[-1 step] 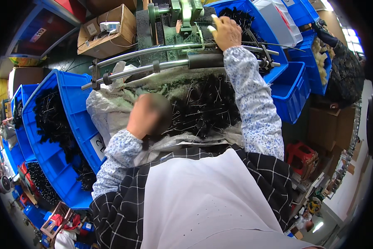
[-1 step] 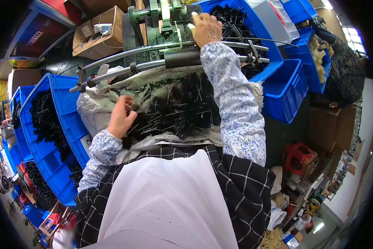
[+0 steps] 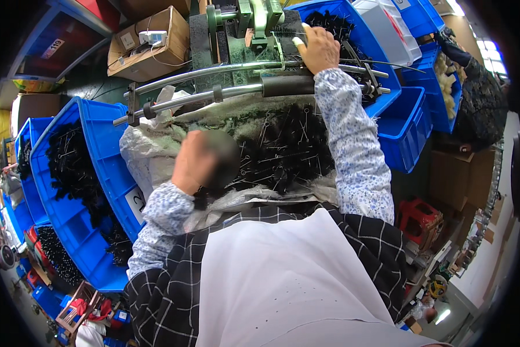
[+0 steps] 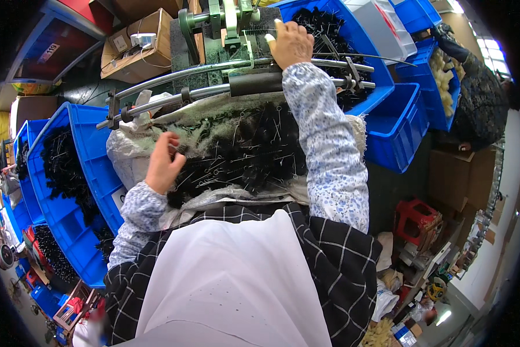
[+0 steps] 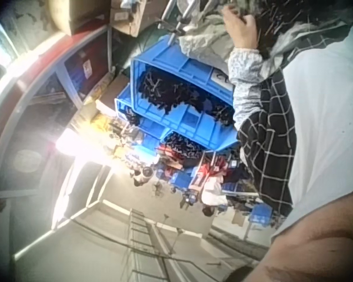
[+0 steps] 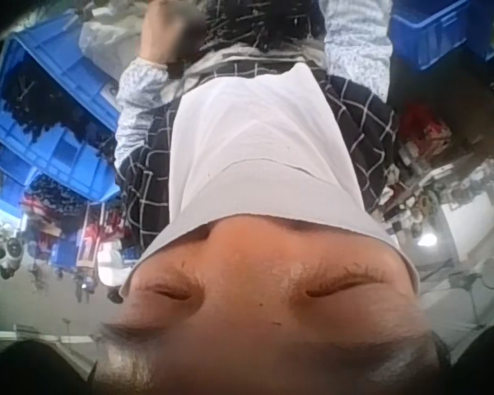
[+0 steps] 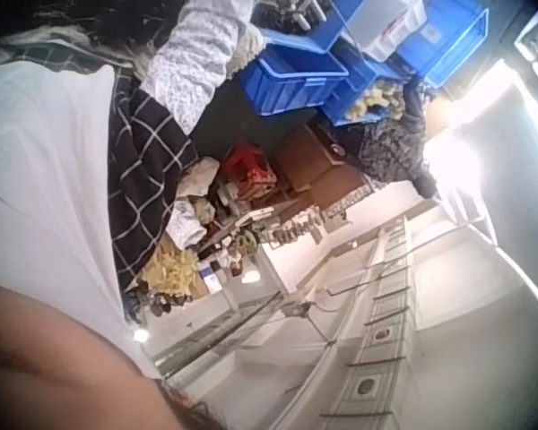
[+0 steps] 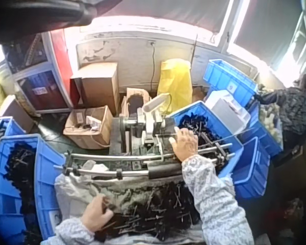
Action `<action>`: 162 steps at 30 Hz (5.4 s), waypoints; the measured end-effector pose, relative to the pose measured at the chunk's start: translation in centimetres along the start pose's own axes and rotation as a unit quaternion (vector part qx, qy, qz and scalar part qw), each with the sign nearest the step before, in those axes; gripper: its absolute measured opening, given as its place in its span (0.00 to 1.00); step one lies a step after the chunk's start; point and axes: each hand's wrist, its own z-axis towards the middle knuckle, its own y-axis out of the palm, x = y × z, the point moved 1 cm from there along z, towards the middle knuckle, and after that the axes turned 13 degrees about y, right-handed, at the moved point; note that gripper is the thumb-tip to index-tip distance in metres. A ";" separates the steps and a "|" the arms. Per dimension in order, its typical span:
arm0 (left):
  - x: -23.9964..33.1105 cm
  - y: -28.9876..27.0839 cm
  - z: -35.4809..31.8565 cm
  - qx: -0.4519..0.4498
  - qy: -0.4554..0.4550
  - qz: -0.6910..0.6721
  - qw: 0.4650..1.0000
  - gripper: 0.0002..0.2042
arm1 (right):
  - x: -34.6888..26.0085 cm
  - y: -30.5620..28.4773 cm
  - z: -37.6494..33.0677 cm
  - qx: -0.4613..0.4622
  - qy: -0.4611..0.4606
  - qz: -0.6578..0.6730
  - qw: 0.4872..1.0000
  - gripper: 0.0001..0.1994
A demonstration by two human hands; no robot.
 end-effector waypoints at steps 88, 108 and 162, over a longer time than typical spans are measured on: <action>0.0 -2.1 0.8 -0.206 0.091 -0.027 0.974 0.14 | -0.7 1.1 1.1 -0.009 -0.109 0.009 0.994 0.13; 2.1 -6.3 2.4 -0.025 0.126 -0.129 0.983 0.11 | -6.7 0.5 -1.6 -0.006 -0.013 0.006 1.000 0.15; -1.2 2.4 -1.0 -0.431 -0.051 0.101 0.895 0.26 | -1.5 -1.0 -0.6 0.005 -0.054 0.003 0.999 0.09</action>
